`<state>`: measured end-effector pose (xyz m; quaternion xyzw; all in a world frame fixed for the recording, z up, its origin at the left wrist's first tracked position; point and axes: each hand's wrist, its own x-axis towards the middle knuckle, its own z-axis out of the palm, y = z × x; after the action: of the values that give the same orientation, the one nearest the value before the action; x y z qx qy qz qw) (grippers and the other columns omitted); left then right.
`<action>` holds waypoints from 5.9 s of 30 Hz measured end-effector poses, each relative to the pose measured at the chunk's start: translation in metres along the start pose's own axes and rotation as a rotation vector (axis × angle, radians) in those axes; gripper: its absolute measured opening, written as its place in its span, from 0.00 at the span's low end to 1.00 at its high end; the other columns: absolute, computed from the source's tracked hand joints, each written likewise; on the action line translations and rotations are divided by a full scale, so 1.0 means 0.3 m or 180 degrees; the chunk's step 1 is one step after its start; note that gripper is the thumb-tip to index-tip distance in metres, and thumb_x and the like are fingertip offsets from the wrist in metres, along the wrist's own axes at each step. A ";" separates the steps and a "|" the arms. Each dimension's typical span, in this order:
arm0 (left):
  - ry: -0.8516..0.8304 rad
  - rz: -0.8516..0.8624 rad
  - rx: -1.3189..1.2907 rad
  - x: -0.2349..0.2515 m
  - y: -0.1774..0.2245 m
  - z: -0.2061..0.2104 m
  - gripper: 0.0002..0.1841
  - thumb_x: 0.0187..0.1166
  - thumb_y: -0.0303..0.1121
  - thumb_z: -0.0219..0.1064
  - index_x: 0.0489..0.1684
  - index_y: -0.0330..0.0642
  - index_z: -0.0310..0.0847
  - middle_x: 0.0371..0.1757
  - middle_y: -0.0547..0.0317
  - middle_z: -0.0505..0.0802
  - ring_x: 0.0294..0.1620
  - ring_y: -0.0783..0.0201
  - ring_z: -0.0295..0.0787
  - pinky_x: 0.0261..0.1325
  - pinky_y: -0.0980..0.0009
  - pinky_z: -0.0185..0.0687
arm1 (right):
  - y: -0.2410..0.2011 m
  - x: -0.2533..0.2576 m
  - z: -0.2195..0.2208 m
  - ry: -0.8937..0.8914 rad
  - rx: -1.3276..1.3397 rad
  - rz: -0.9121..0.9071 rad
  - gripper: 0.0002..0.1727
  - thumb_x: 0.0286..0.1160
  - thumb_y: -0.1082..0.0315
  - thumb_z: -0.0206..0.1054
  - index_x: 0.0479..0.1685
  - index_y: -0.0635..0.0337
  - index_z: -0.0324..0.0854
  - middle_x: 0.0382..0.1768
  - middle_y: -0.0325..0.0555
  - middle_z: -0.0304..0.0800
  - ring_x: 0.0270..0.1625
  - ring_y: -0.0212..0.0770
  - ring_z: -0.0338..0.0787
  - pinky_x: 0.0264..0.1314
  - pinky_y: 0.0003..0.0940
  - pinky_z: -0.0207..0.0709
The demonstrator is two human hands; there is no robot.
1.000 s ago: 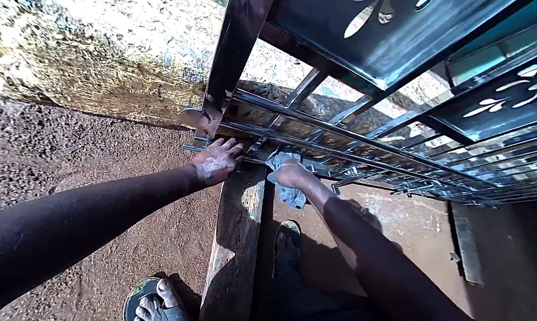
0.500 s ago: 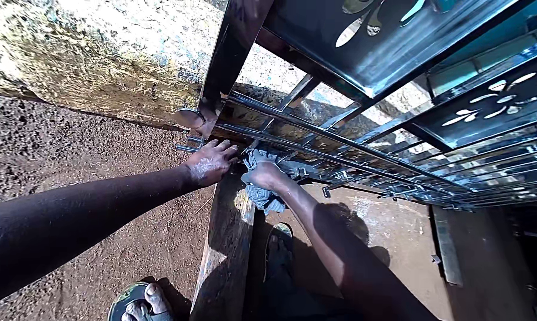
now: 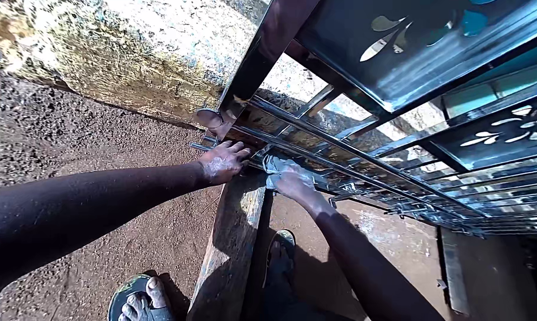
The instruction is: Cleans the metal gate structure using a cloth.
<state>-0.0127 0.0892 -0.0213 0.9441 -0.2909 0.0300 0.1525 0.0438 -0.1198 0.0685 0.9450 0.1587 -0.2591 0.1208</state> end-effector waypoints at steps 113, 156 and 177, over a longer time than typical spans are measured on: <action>-0.0108 0.0168 0.0084 0.006 -0.005 -0.007 0.16 0.78 0.22 0.63 0.61 0.38 0.88 0.73 0.41 0.85 0.77 0.37 0.78 0.68 0.42 0.79 | -0.053 0.195 0.004 0.0299 0.1135 0.0445 0.23 0.90 0.55 0.59 0.60 0.68 0.86 0.62 0.67 0.88 0.71 0.64 0.84 0.74 0.66 0.70; -0.0060 0.0098 0.0045 0.003 -0.006 0.002 0.16 0.78 0.22 0.63 0.61 0.39 0.88 0.72 0.43 0.86 0.76 0.38 0.78 0.67 0.42 0.79 | 0.049 0.252 0.024 0.0415 0.1528 0.0611 0.24 0.76 0.55 0.75 0.64 0.61 0.86 0.66 0.59 0.89 0.74 0.57 0.83 0.78 0.62 0.70; -0.0040 0.0094 -0.0037 0.002 -0.012 -0.002 0.15 0.78 0.21 0.63 0.60 0.37 0.88 0.72 0.42 0.86 0.77 0.38 0.77 0.67 0.42 0.79 | 0.054 0.242 0.036 0.0721 0.1659 0.0337 0.25 0.76 0.56 0.75 0.67 0.60 0.85 0.68 0.58 0.88 0.76 0.55 0.82 0.80 0.61 0.68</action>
<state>-0.0101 0.0917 -0.0216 0.9389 -0.3059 0.0247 0.1557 0.1041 -0.1209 0.0234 0.9741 0.0496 -0.1773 -0.1313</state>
